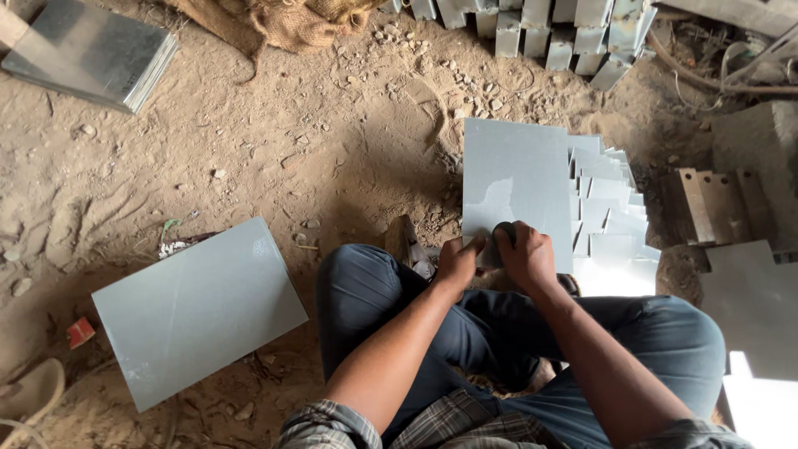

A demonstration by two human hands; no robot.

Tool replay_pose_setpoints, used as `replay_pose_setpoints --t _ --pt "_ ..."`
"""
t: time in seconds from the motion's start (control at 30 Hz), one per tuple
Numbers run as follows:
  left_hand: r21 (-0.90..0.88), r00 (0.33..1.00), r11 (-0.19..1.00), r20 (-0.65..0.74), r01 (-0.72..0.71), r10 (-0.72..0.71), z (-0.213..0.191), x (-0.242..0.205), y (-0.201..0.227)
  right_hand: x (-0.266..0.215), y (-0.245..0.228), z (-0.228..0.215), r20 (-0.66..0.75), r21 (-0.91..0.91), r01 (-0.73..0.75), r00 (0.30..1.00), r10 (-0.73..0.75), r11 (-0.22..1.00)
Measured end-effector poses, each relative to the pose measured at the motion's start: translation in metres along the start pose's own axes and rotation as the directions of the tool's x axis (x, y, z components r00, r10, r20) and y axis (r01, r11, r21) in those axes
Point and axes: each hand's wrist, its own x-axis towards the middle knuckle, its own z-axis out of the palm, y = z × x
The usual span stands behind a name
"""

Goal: The person sits on the ground and uses a small abrasive tool to smooth the surface of rectangular metal sheets. They handle the sheets one at a time, rubbing the tool across the surface, then placing the finished sheet onto a stack.

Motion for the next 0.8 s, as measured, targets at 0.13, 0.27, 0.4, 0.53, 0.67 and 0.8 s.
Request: replay_pose_setpoints --t 0.13,0.27,0.4,0.53,0.67,0.8 --pt "0.34 0.975 0.919 -0.024 -0.2 0.221 -0.002 0.001 0.003 -0.026 -0.005 -0.006 0.128 -0.072 0.06 0.991 -0.05 0.996" --pt "-0.045 0.998 0.998 0.036 0.047 -0.045 -0.004 -0.001 0.003 -0.084 -0.015 -0.035 0.555 0.013 -0.134 0.825 0.104 0.991" --pt "-0.033 0.998 0.998 0.036 0.054 -0.052 -0.003 -0.009 0.008 -0.092 -0.022 -0.058 0.543 0.168 -0.297 0.824 0.164 0.94" --pt "0.005 0.997 0.997 0.006 0.078 -0.078 -0.01 -0.026 0.011 -0.081 -0.021 -0.068 0.473 0.255 -0.508 0.808 0.352 0.823" --pt "-0.004 0.99 0.991 -0.023 0.136 -0.136 -0.007 -0.033 0.008 -0.084 -0.02 -0.075 0.447 0.292 -0.46 0.841 0.305 0.839" --pt "0.099 0.982 0.992 -0.178 0.079 -0.061 0.015 -0.034 -0.01 -0.082 -0.018 -0.079 0.363 0.383 -0.364 0.904 0.224 0.849"
